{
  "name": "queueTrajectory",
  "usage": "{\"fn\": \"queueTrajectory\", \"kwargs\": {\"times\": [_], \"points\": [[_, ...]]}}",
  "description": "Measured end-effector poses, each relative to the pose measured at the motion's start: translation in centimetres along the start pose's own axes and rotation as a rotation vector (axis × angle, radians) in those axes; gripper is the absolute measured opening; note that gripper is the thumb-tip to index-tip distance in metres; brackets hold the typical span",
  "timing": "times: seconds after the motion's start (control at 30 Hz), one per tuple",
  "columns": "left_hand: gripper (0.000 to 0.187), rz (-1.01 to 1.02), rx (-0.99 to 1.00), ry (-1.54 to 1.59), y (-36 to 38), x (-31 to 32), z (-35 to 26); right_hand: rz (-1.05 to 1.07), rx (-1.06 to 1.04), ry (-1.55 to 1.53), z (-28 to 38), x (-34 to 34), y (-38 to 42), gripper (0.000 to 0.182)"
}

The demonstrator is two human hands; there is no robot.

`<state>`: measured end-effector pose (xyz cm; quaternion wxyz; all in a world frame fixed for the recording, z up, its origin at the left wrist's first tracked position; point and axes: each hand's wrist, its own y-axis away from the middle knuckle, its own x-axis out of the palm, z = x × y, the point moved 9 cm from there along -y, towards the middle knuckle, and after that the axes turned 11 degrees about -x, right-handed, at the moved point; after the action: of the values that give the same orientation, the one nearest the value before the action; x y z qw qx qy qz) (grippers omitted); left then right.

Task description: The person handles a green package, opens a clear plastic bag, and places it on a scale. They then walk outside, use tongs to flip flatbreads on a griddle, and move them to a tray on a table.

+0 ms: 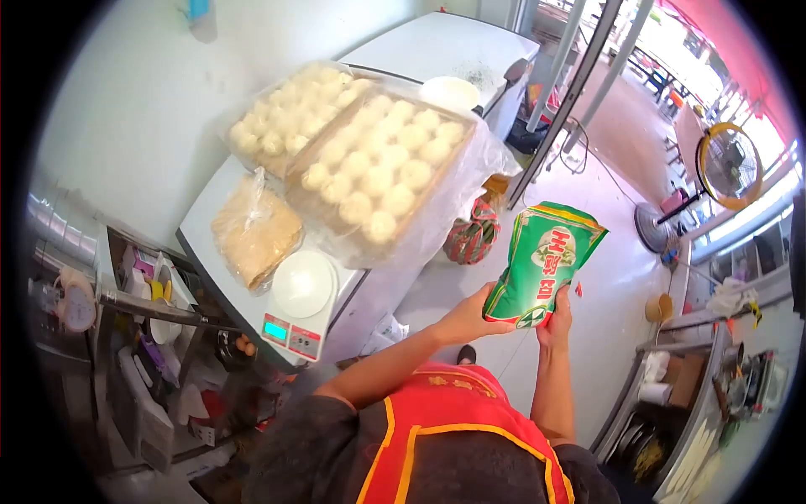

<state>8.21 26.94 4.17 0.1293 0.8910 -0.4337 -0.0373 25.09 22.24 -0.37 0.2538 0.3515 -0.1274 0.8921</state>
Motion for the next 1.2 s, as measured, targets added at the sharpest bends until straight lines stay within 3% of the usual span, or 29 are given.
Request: {"fn": "queueTrajectory", "kwargs": {"times": [0.2,0.57,0.83,1.07,1.2], "points": [[0.068,-0.004,0.049,0.154,-7.1,1.8,-0.8,0.093,0.169,0.322,4.9,-2.2,-7.3,0.033],[0.070,-0.082,0.012,0.135,-14.8,-0.4,-3.2,-0.003,0.144,0.198,4.2,-3.4,-17.1,0.026],[0.072,0.074,0.099,0.149,-22.7,-2.2,-5.3,-0.084,0.007,0.228,6.4,-2.8,-23.9,0.027],[0.074,0.008,0.091,0.092,-25.0,-5.6,-7.7,-0.022,0.034,0.229,4.9,-1.7,-29.0,0.032],[0.074,-0.119,0.153,0.129,-25.0,-7.6,-8.0,0.147,0.123,0.197,2.9,0.3,-32.3,0.037]]}}
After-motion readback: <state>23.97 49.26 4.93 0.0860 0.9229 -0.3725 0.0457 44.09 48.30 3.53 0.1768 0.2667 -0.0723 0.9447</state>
